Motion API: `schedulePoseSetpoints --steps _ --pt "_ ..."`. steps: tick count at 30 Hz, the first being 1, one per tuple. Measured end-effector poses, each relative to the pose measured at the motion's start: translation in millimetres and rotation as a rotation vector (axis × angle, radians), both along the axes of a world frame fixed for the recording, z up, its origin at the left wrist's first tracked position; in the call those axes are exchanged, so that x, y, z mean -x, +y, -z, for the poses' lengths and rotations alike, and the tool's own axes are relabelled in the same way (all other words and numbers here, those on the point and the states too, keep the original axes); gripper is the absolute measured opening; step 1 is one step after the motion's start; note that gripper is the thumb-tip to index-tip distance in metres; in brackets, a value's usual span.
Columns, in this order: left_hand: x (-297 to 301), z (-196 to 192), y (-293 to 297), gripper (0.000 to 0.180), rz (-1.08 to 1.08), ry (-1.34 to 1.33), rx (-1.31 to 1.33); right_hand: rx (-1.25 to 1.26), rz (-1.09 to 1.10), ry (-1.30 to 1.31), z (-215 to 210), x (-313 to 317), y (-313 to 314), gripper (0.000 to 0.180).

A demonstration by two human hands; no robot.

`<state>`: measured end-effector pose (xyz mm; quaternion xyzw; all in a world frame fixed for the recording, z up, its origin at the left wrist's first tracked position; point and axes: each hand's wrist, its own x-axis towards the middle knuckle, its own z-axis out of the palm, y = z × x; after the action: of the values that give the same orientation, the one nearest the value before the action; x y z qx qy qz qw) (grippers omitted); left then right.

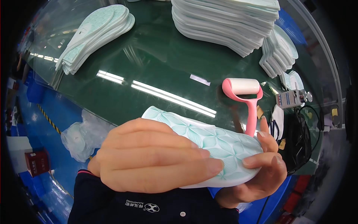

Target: The person picks up a white plastic shoe insole with a mint-green pattern, inspects both sides, and uses a pink lint roller to roll over the patterned surface. They also use a small abrasive pad to rub the edges and surface of the insole. The person repeats this process on a second insole.

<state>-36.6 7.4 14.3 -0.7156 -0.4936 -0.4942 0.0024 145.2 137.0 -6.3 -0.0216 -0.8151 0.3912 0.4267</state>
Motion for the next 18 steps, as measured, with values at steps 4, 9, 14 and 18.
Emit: schedulePoseSetpoints --steps 4,9,14,18 --pt "-5 3 -3 0.016 -0.054 0.088 -0.034 -0.104 0.035 -0.027 2 8 -2 0.053" --pt "5 8 3 0.086 -0.282 0.106 -0.044 0.295 0.207 0.203 14 14 -9 0.058" --pt "2 17 -1 0.111 -0.139 -0.244 0.255 0.623 0.222 0.281 14 11 -15 0.066" --pt "-9 11 1 0.088 -0.101 -0.432 0.122 0.938 0.122 0.401 21 12 -17 0.068"
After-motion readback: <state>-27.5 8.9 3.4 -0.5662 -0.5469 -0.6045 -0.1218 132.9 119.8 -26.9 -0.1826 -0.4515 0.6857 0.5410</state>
